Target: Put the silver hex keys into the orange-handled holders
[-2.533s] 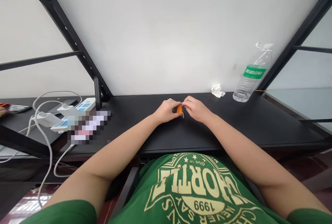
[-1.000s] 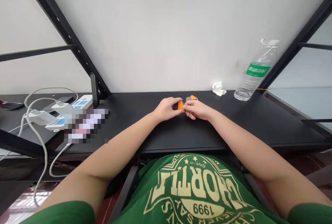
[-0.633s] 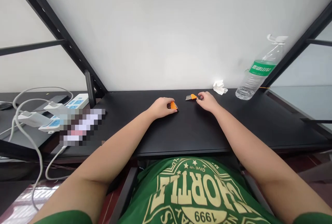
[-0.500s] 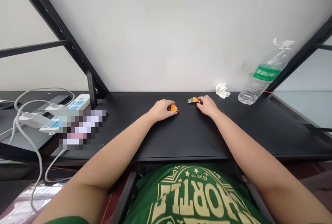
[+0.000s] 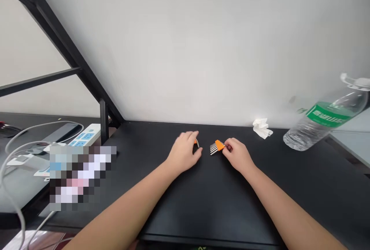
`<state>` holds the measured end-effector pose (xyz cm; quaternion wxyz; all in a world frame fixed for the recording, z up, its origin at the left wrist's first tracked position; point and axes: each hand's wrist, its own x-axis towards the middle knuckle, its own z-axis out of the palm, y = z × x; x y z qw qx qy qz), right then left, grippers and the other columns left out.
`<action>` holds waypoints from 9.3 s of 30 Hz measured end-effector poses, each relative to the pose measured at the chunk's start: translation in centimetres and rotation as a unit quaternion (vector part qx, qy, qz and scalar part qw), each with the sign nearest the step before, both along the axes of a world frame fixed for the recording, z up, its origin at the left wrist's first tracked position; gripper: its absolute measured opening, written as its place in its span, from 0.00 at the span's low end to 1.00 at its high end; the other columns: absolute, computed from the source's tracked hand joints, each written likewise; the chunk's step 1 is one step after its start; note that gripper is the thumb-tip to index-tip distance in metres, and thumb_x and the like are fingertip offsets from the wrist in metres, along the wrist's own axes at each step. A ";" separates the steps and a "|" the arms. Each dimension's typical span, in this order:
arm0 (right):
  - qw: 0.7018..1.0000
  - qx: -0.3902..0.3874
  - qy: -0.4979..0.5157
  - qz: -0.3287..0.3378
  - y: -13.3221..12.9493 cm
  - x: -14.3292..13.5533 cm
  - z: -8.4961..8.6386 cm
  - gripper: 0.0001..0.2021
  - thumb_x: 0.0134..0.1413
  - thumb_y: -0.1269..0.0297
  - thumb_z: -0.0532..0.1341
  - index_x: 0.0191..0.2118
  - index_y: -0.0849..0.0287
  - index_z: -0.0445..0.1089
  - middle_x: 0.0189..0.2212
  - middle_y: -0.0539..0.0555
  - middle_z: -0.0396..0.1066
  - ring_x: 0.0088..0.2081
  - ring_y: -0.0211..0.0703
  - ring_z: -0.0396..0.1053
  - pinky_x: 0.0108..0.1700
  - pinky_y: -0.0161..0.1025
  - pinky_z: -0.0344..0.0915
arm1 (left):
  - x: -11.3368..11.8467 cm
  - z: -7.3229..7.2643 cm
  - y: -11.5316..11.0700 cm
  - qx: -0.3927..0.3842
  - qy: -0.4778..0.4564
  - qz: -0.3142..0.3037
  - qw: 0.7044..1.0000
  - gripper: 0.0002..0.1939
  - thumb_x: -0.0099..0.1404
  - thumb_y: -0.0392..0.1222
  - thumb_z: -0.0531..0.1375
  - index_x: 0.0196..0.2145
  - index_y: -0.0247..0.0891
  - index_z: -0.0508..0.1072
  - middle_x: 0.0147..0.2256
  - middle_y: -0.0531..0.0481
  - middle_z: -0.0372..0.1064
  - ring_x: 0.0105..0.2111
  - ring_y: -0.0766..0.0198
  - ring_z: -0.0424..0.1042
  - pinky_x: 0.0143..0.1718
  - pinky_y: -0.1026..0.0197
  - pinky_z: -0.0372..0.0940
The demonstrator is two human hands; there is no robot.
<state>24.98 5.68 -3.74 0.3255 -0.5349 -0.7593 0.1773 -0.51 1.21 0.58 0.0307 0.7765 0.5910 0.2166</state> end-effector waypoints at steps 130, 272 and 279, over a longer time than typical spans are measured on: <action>0.907 -0.282 0.296 0.100 -5.5 0.2 1.7 0.22 0.50 0.60 0.74 0.50 0.57 0.71 0.31 0.50 0.76 0.22 0.33 0.67 0.19 0.30 0.59 | 1.4 -1.6 -0.3 -0.098 -0.172 -0.153 0.968 0.28 0.58 0.47 0.69 0.55 0.42 0.75 0.37 0.52 0.77 0.32 0.60 0.75 0.38 0.57 0.71; 0.992 0.063 0.014 0.106 -5.4 0.3 1.6 0.07 0.58 0.69 0.61 0.42 0.56 0.71 0.41 0.54 0.71 0.40 0.45 0.71 0.44 0.43 0.68 | 1.3 -1.0 -0.3 -0.070 -0.130 -0.184 0.972 0.24 0.62 0.46 0.66 0.55 0.45 0.71 0.39 0.52 0.78 0.40 0.57 0.78 0.48 0.53 0.71; 0.984 0.094 0.076 0.127 -6.2 -1.8 1.8 0.02 0.60 0.67 0.59 0.38 0.55 0.68 0.35 0.52 0.72 0.35 0.43 0.69 0.40 0.41 0.66 | 1.7 -0.8 -0.9 -0.071 -0.146 -0.224 0.961 0.25 0.61 0.47 0.66 0.55 0.45 0.71 0.47 0.50 0.78 0.44 0.55 0.78 0.49 0.53 0.71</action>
